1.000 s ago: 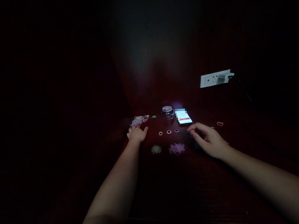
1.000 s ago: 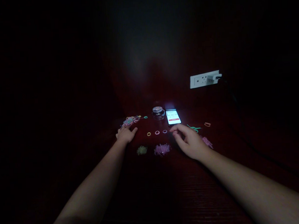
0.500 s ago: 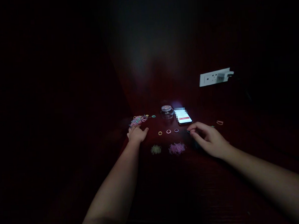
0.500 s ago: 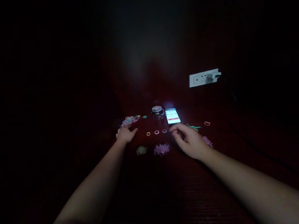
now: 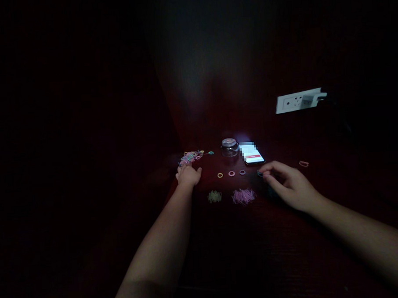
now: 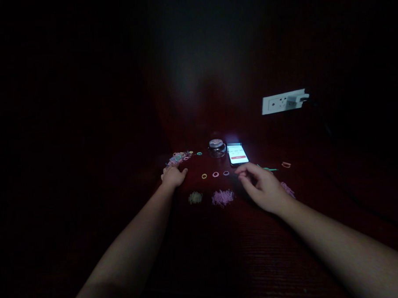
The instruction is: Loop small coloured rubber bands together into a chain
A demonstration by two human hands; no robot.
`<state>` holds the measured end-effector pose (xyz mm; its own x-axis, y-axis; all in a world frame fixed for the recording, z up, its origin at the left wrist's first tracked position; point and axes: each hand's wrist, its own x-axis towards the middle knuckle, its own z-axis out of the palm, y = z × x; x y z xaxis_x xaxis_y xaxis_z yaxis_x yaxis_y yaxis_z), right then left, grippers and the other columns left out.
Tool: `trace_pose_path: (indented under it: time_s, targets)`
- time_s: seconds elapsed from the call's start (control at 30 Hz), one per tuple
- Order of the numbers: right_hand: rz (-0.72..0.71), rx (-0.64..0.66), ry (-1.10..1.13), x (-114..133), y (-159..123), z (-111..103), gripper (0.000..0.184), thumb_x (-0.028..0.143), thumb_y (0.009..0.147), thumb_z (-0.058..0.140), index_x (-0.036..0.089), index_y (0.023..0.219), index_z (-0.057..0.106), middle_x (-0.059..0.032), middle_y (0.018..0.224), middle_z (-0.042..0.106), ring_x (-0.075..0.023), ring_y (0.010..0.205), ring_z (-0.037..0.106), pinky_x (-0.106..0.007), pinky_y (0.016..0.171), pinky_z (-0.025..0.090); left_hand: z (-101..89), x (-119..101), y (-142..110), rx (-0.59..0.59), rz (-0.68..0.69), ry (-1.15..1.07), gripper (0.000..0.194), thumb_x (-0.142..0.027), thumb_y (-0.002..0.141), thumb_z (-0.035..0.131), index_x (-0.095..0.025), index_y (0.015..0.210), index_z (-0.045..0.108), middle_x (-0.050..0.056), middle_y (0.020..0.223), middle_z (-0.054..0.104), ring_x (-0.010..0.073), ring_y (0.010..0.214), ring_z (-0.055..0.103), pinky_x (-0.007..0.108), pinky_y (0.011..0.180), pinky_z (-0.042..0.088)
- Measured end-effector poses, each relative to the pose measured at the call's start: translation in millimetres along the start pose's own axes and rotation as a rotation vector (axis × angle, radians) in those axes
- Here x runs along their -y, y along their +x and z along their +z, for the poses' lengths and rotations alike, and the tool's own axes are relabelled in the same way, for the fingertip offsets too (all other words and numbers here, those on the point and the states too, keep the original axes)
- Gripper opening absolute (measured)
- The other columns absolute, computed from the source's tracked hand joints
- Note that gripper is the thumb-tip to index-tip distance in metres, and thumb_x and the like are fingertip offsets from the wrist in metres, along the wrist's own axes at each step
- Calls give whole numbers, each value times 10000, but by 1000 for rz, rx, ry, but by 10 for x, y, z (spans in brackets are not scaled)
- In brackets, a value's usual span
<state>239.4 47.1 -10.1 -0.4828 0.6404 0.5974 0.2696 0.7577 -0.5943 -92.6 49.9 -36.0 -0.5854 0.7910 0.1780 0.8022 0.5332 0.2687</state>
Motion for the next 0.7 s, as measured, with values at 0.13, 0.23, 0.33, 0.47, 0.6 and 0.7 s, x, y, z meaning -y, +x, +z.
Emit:
trace_pose_path:
  time_s: [0.13, 0.23, 0.33, 0.47, 0.6, 0.7]
  targets:
    - [-2, -1, 2, -4, -13, -2, 166, 308, 915, 520, 192, 995, 607, -63, 864, 648, -205, 772, 612, -318, 668, 486, 16, 5, 12, 2, 10, -5, 725, -646, 807, 478, -234, 1403, 474, 114, 1515, 396, 376, 1349, 372, 521, 1046, 385]
    - [-18, 13, 3, 13, -14, 11, 158, 301, 914, 523, 198, 1000, 607, -60, 873, 657, -204, 782, 618, -314, 684, 492, 25, 5, 26, 29, 18, -8, 724, -688, 814, 430, -288, 1417, 461, 69, 1538, 372, 374, 1373, 342, 540, 1069, 351]
    - [-16, 26, -4, 37, -11, 22, 159, 295, 916, 517, 200, 1004, 609, -62, 886, 662, -205, 797, 623, -308, 681, 493, 29, 1, 26, 38, 23, -13, 709, -682, 823, 425, -293, 1414, 471, 52, 1545, 364, 379, 1377, 334, 549, 1069, 347]
    - [-18, 15, 6, 44, -8, 18, 151, 284, 916, 516, 193, 996, 606, -51, 851, 642, -189, 767, 609, -300, 675, 486, 23, 13, 17, 6, 36, -36, 649, -603, 847, 465, -241, 1382, 515, 90, 1509, 418, 387, 1364, 357, 559, 1059, 359]
    - [-12, 10, 9, 20, -5, 4, 146, 275, 910, 521, 191, 994, 606, -41, 832, 627, -177, 741, 595, -293, 661, 476, -48, 5, -7, -49, 71, -97, 526, -480, 844, 558, -207, 1292, 602, 141, 1344, 586, 388, 1256, 496, 545, 998, 428]
    - [-18, 9, 10, 5, -2, 11, 136, 261, 902, 525, 190, 986, 605, -39, 823, 623, -175, 733, 592, -289, 652, 471, -158, -105, -113, -89, 192, -176, 320, -361, 895, 538, -252, 1164, 673, 57, 1191, 691, 252, 1114, 626, 379, 1000, 467]
